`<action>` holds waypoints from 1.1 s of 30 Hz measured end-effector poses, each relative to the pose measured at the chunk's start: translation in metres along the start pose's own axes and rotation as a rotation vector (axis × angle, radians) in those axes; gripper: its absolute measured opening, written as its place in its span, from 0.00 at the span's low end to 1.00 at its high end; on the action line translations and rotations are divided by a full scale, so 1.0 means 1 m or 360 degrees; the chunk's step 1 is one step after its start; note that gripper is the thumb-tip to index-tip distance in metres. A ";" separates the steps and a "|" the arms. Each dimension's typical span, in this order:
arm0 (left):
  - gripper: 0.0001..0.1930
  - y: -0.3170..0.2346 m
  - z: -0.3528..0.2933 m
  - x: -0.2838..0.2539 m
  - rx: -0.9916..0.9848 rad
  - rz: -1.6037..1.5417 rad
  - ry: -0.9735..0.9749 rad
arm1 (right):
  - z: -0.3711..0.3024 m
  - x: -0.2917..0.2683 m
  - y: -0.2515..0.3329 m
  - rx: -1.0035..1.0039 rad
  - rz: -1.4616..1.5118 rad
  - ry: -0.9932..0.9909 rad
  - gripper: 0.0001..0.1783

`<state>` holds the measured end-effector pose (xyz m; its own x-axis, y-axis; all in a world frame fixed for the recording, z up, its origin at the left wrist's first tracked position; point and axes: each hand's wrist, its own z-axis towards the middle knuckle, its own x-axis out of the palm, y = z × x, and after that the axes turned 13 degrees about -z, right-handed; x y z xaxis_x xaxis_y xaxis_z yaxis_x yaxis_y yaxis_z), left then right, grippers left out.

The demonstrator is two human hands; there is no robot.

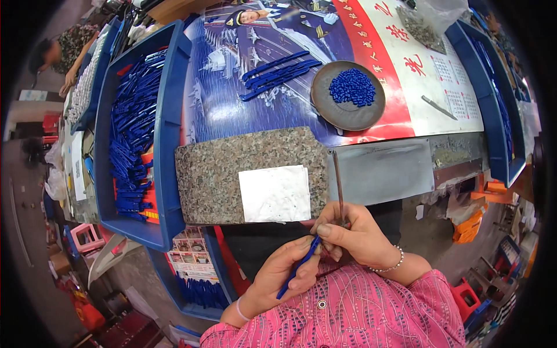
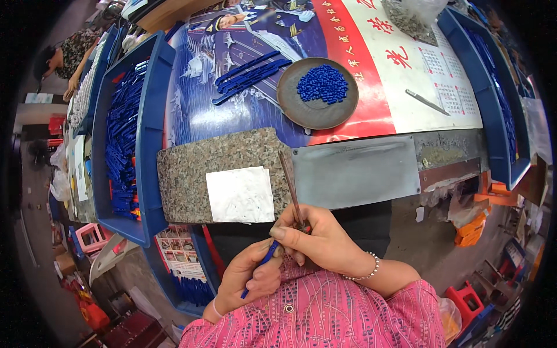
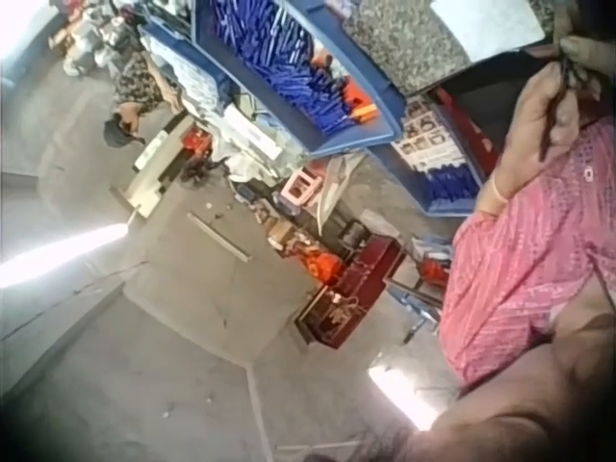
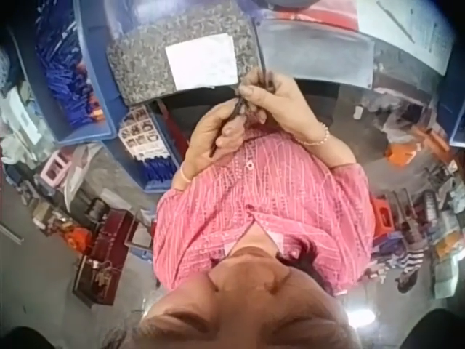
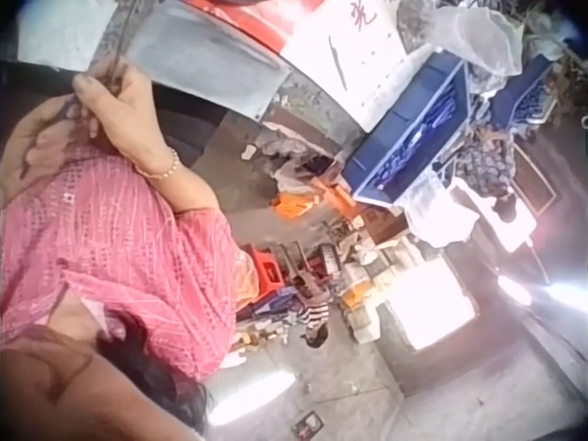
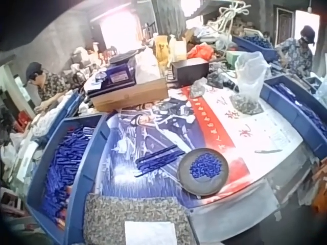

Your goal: The recorder is using a thin metal tool to assemble or inspect small blue plastic components on a white pad at a workstation.

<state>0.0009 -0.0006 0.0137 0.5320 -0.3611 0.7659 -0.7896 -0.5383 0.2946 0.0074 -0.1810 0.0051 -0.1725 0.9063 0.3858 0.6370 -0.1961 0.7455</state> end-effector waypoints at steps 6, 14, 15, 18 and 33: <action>0.09 0.002 -0.001 0.002 0.0004 -0.0039 0.0046 | 0.002 0.000 -0.002 -0.0052 -0.0064 0.0009 0.09; 0.10 0.006 -0.004 0.008 0.0101 0.0072 -0.0027 | 0.001 -0.001 0.000 -0.0004 -0.0090 0.0006 0.09; 0.10 0.007 -0.003 0.008 0.0124 0.0091 -0.0022 | 0.001 -0.001 0.001 0.0044 -0.0082 0.0005 0.09; 0.11 0.008 -0.002 0.006 0.0187 0.0173 0.0013 | -0.004 0.001 0.004 -0.0035 -0.0086 -0.0042 0.09; 0.09 0.004 -0.002 0.021 0.0635 0.0452 -0.0055 | 0.010 -0.120 0.085 -0.0707 -0.2129 -0.1456 0.21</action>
<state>0.0081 -0.0091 0.0317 0.3281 -0.5573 0.7627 -0.7296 -0.6624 -0.1702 0.0896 -0.3029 0.0164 0.1851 0.3849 -0.9042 0.1398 0.9004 0.4119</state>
